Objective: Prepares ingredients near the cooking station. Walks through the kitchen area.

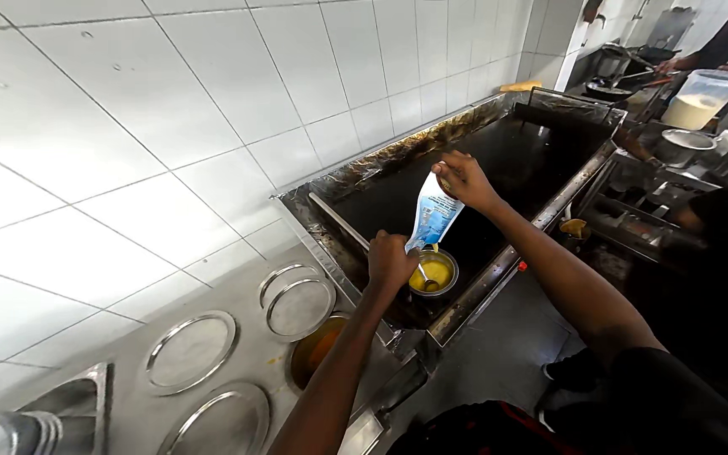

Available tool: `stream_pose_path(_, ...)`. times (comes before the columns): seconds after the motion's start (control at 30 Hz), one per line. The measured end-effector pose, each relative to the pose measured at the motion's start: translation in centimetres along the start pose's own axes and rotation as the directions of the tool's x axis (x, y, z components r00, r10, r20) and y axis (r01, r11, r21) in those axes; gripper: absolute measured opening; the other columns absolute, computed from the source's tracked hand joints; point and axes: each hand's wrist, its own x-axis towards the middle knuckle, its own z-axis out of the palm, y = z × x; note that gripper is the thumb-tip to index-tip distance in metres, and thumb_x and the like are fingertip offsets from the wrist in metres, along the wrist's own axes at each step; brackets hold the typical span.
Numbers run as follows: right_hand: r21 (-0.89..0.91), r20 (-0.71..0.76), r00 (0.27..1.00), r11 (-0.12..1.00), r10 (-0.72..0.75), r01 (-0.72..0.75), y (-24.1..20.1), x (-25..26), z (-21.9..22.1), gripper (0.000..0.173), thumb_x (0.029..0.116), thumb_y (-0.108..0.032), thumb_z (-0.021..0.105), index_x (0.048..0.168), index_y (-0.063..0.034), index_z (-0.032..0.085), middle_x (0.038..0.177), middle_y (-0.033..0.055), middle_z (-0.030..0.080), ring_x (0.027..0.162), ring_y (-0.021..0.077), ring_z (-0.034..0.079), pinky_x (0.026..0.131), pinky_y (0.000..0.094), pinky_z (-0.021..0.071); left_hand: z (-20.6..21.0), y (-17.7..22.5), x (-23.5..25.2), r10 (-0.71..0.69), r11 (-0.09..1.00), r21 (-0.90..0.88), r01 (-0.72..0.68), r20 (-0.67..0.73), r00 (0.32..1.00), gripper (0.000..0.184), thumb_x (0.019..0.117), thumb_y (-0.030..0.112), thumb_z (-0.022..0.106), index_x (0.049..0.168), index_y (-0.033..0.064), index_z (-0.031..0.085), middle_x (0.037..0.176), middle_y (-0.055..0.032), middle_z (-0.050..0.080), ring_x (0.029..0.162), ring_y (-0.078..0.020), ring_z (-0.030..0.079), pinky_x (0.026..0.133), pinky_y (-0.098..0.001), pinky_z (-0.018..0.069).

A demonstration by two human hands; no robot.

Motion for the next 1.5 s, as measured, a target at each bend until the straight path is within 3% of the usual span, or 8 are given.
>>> stream_pose_path(0.43,-0.017,-0.009,1.0,1.0,-0.005,0.005,0.1,0.2,0.0,0.036,0.107,-0.029,0.052,0.09,-0.0022,0.069,0.079,0.0085,0.06,0.087,0.0232,0.06,0.092,0.0485,0.0423,-0.2,0.1,0.3,0.026,0.999,0.025,-0.026,-0.018,0.999,0.026,0.0949,0.03,0.071,0.085,0.0067,0.074,0.086,-0.0138,0.07,0.1,-0.037,0.062,0.089,-0.055,0.0473)
stream_pose_path(0.8,-0.011,-0.012,1.0,1.0,-0.013,0.013,-0.1,0.4,0.3,0.037,0.1068,-0.03,0.052,0.09,-0.003,0.07,0.077,0.0072,0.06,0.085,0.0218,0.059,0.09,0.0469,0.0418,-0.5,0.0,-0.1,0.049,0.997,0.061,-0.047,-0.042,0.998,0.025,0.0941,0.031,0.072,0.091,0.0067,0.077,0.093,-0.0136,0.072,0.105,-0.0377,0.061,0.093,-0.0561,0.0463)
stream_pose_path(0.97,-0.028,-0.017,1.0,1.0,-0.004,0.004,0.0,0.2,0.7,0.037,0.1068,-0.031,0.052,0.089,-0.0047,0.07,0.077,0.0061,0.059,0.084,0.0213,0.058,0.091,0.0479,0.0394,0.1,-1.1,0.0,0.121,0.989,0.099,-0.112,-0.091,0.988,0.027,0.0926,0.031,0.074,0.091,0.0049,0.076,0.117,-0.0119,0.069,0.119,-0.0355,0.056,0.099,-0.0556,0.0432)
stream_pose_path(1.03,-0.038,-0.017,1.0,0.999,0.007,-0.008,-0.1,0.1,1.0,0.037,0.1073,-0.032,0.051,0.089,-0.005,0.07,0.076,0.006,0.059,0.085,0.0212,0.058,0.092,0.0484,0.0377,0.4,-1.4,0.0,0.148,0.986,0.092,-0.139,-0.098,0.984,0.024,0.0923,0.029,0.073,0.094,0.0056,0.078,0.134,-0.01,0.064,0.135,-0.0346,0.048,0.109,-0.0564,0.0378)
stream_pose_path(1.1,-0.04,-0.016,1.0,0.999,0.017,-0.017,-0.1,0.1,1.1,0.037,0.1074,-0.032,0.051,0.089,-0.0054,0.07,0.076,0.0058,0.058,0.085,0.0211,0.057,0.093,0.0488,0.0365,0.6,-1.5,0.1,0.172,0.982,0.103,-0.161,-0.102,0.98,0.022,0.0922,0.028,0.073,0.096,0.0069,0.079,0.151,-0.0073,0.053,0.15,-0.0337,0.032,0.12,-0.0567,0.0275)
stream_pose_path(1.2,-0.043,-0.013,1.0,0.999,0.013,-0.014,-0.2,0.0,1.1,0.036,0.1073,-0.031,0.051,0.09,-0.0058,0.07,0.077,0.0055,0.059,0.086,0.0209,0.057,0.094,0.0491,0.0359,0.6,-1.4,0.1,0.198,0.972,0.151,-0.18,-0.116,0.973,0.023,0.0916,0.028,0.073,0.092,0.0056,0.08,0.167,-0.0066,0.033,0.158,-0.0327,0.013,0.127,-0.0556,0.0109)
stream_pose_path(1.3,-0.043,-0.026,1.0,0.999,-0.003,0.002,-0.2,0.0,1.1,0.035,0.1071,-0.03,0.051,0.089,-0.0065,0.071,0.076,0.0048,0.059,0.085,0.0207,0.057,0.093,0.0488,0.036,0.7,-1.3,0.2,0.231,0.959,0.195,-0.203,-0.13,0.964,0.025,0.0915,0.029,0.072,0.089,0.006,0.08,0.171,-0.0073,0.021,0.16,-0.0317,0.005,0.128,-0.0566,0.0021)
stream_pose_path(1.5,-0.031,-0.024,1.0,0.999,0.014,-0.015,-0.4,-0.3,0.9,0.035,0.1072,-0.029,0.051,0.089,-0.0069,0.07,0.077,0.0042,0.06,0.086,0.02,0.057,0.094,0.0491,0.0352,0.5,-1.0,0.2,0.238,0.955,0.205,-0.213,-0.102,0.966,0.028,0.092,0.031,0.072,0.089,0.005,0.08,0.173,-0.0071,0.016,0.16,-0.0311,0.002,0.127,-0.0583,-0.0013)
